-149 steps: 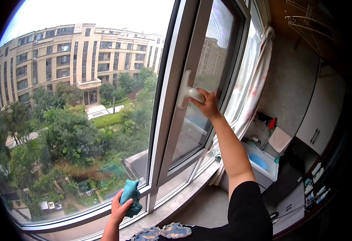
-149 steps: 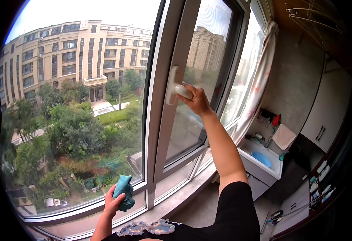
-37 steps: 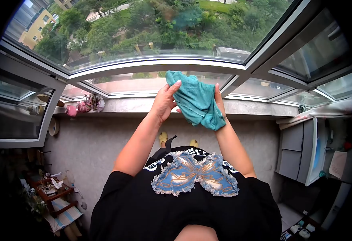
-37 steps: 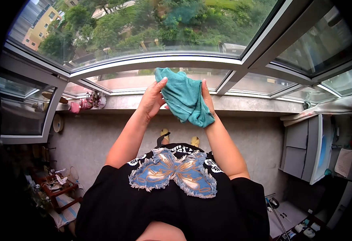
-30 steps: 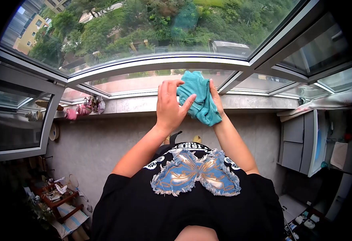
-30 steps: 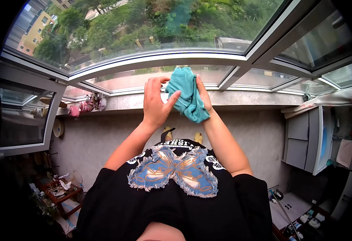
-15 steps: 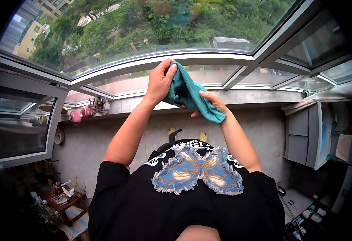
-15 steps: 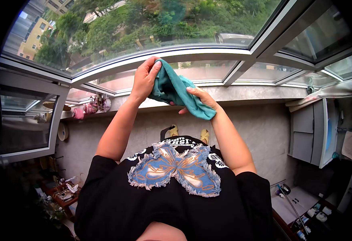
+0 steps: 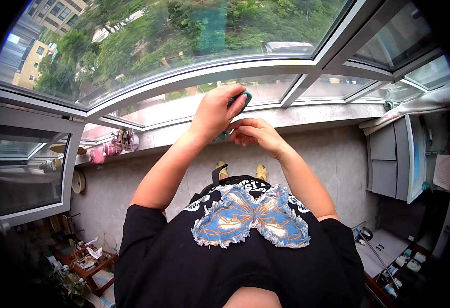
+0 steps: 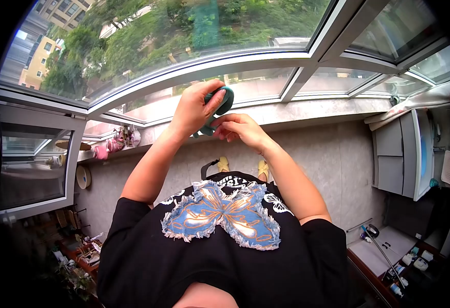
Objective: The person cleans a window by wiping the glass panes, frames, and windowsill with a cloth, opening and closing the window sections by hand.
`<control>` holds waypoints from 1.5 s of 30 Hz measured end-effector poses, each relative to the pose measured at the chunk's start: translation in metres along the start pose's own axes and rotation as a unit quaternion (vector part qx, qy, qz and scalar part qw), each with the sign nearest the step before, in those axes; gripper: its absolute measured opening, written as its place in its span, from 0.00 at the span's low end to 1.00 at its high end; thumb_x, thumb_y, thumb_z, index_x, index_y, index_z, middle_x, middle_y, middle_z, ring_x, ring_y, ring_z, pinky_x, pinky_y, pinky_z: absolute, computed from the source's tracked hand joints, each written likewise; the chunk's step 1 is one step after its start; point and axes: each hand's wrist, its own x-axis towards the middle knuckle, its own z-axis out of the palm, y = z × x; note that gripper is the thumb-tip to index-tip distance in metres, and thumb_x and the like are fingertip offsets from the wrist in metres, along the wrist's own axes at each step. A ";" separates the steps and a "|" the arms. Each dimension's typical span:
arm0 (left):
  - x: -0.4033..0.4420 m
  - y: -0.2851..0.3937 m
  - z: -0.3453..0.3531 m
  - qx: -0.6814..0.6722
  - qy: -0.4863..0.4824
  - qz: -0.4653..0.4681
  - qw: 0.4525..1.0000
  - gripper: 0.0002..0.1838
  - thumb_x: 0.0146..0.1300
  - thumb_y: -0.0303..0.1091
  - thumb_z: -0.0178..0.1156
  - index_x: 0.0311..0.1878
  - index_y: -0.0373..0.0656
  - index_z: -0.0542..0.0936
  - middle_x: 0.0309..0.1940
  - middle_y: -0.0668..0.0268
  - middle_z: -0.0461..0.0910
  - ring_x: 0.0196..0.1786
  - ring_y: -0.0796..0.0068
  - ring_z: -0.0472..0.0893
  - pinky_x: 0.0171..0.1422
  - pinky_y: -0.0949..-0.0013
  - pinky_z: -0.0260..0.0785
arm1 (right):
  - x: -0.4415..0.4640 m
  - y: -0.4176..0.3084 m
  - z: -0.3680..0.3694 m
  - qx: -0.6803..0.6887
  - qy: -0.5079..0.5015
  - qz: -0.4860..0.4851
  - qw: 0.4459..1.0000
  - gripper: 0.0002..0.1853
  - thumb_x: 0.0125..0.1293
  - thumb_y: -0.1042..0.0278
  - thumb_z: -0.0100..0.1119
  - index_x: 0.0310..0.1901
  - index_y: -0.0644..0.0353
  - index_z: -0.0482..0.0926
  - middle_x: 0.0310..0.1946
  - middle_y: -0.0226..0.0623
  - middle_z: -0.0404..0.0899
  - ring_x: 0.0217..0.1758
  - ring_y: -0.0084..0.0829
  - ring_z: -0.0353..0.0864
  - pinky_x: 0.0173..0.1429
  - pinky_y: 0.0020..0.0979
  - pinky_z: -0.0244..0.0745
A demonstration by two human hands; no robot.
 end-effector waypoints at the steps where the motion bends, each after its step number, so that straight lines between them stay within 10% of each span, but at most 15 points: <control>1: -0.009 0.007 0.004 0.011 -0.011 0.017 1.000 0.08 0.69 0.30 0.66 0.49 0.41 0.83 0.39 0.58 0.83 0.38 0.53 0.83 0.41 0.58 0.77 | 0.017 0.019 -0.003 -0.009 0.074 0.038 0.996 0.16 0.79 0.60 0.53 0.56 0.61 0.82 0.45 0.34 0.86 0.47 0.24 0.83 0.53 0.28 0.77; 3: -0.034 0.013 0.010 0.071 -0.075 0.079 0.991 0.11 0.67 0.30 0.67 0.51 0.45 0.81 0.46 0.63 0.83 0.41 0.58 0.86 0.40 0.60 0.79 | 0.026 0.020 0.007 0.252 0.136 0.018 0.958 0.16 0.79 0.58 0.51 0.55 0.60 0.81 0.43 0.36 0.86 0.50 0.31 0.85 0.58 0.36 0.80; 9: -0.092 0.002 0.030 0.006 -0.114 0.134 0.984 0.13 0.68 0.40 0.67 0.50 0.44 0.83 0.51 0.65 0.83 0.46 0.64 0.85 0.47 0.61 0.81 | 0.023 0.036 -0.028 0.452 -0.141 -0.053 0.879 0.31 0.81 0.51 0.43 0.77 0.62 0.65 0.74 0.45 0.71 0.76 0.46 0.72 0.81 0.49 0.66; 13: -0.094 -0.026 0.010 -0.046 0.097 -0.301 0.948 0.19 0.70 0.47 0.68 0.48 0.38 0.87 0.47 0.57 0.88 0.57 0.63 0.84 0.63 0.63 0.74 | 0.014 0.022 -0.039 0.409 -0.143 -0.051 0.900 0.30 0.81 0.54 0.44 0.76 0.63 0.65 0.73 0.46 0.72 0.74 0.44 0.74 0.79 0.46 0.68; 17: -0.086 -0.058 0.037 -0.460 0.035 -0.398 0.793 0.28 0.70 0.53 0.70 0.57 0.35 0.86 0.54 0.57 0.87 0.62 0.67 0.81 0.74 0.62 0.68 | 0.005 0.006 -0.042 0.358 -0.161 -0.036 0.919 0.28 0.81 0.56 0.46 0.76 0.64 0.66 0.71 0.46 0.73 0.73 0.42 0.75 0.77 0.43 0.71; 23: -0.060 -0.032 0.043 -0.423 0.061 -0.364 0.827 0.21 0.69 0.48 0.72 0.47 0.37 0.88 0.40 0.68 0.89 0.45 0.79 0.84 0.55 0.69 0.75 | -0.019 -0.022 -0.066 0.309 -0.133 0.028 0.941 0.25 0.81 0.60 0.49 0.70 0.68 0.73 0.63 0.48 0.82 0.65 0.41 0.83 0.71 0.41 0.78; 25: -0.054 -0.031 0.035 -0.411 0.079 -0.360 0.834 0.18 0.71 0.45 0.71 0.43 0.37 0.89 0.36 0.69 0.88 0.38 0.80 0.84 0.46 0.71 0.77 | -0.027 -0.022 -0.078 0.190 0.110 0.046 0.975 0.20 0.80 0.61 0.50 0.63 0.68 0.78 0.55 0.46 0.86 0.57 0.37 0.87 0.66 0.41 0.81; 29: -0.040 -0.039 0.019 -0.430 -0.002 -0.395 0.812 0.15 0.71 0.41 0.70 0.44 0.36 0.87 0.34 0.66 0.87 0.34 0.79 0.85 0.39 0.71 0.79 | -0.038 -0.014 -0.094 0.304 0.072 -0.019 0.950 0.19 0.81 0.60 0.52 0.61 0.67 0.77 0.54 0.46 0.86 0.57 0.37 0.87 0.64 0.39 0.81; 35: -0.022 -0.058 0.013 -0.329 0.028 -0.393 0.858 0.34 0.55 0.30 0.80 0.61 0.27 0.75 0.50 0.53 0.86 0.47 0.67 0.88 0.49 0.65 0.82 | -0.029 -0.035 -0.036 -0.084 0.206 -0.210 0.952 0.36 0.60 0.78 0.76 0.69 0.58 0.71 0.53 0.37 0.82 0.57 0.28 0.82 0.65 0.31 0.76; 37: -0.021 -0.051 0.018 -0.275 0.060 -0.414 0.866 0.48 0.47 0.29 0.84 0.70 0.30 0.68 0.57 0.46 0.82 0.56 0.59 0.86 0.57 0.62 0.81 | -0.026 -0.039 -0.030 -0.415 0.276 -0.269 0.824 0.31 0.55 0.81 0.74 0.62 0.55 0.79 0.50 0.34 0.81 0.54 0.33 0.83 0.61 0.33 0.77; 40: -0.022 -0.031 0.020 -0.112 0.001 -0.266 0.957 0.52 0.42 0.29 0.85 0.74 0.42 0.71 0.65 0.49 0.80 0.68 0.55 0.79 0.73 0.61 0.71 | -0.005 -0.026 -0.049 -0.500 0.315 -0.270 0.760 0.22 0.52 0.82 0.73 0.49 0.52 0.87 0.45 0.31 0.78 0.50 0.38 0.81 0.55 0.36 0.78; 43: -0.033 -0.042 0.043 0.083 -0.032 -0.194 0.977 0.24 0.48 0.26 0.79 0.52 0.47 0.87 0.44 0.55 0.82 0.53 0.50 0.82 0.59 0.57 0.75 | -0.004 -0.053 -0.049 -0.603 0.352 -0.281 0.659 0.15 0.52 0.81 0.73 0.41 0.51 0.88 0.38 0.31 0.75 0.45 0.39 0.79 0.49 0.37 0.77; 45: -0.022 -0.028 0.042 0.143 0.040 -0.153 0.977 0.13 0.50 0.29 0.77 0.41 0.50 0.89 0.39 0.60 0.78 0.50 0.55 0.79 0.54 0.58 0.73 | 0.004 -0.065 -0.057 -0.565 0.361 -0.233 0.705 0.12 0.53 0.79 0.73 0.39 0.50 0.89 0.36 0.30 0.74 0.34 0.31 0.78 0.40 0.33 0.76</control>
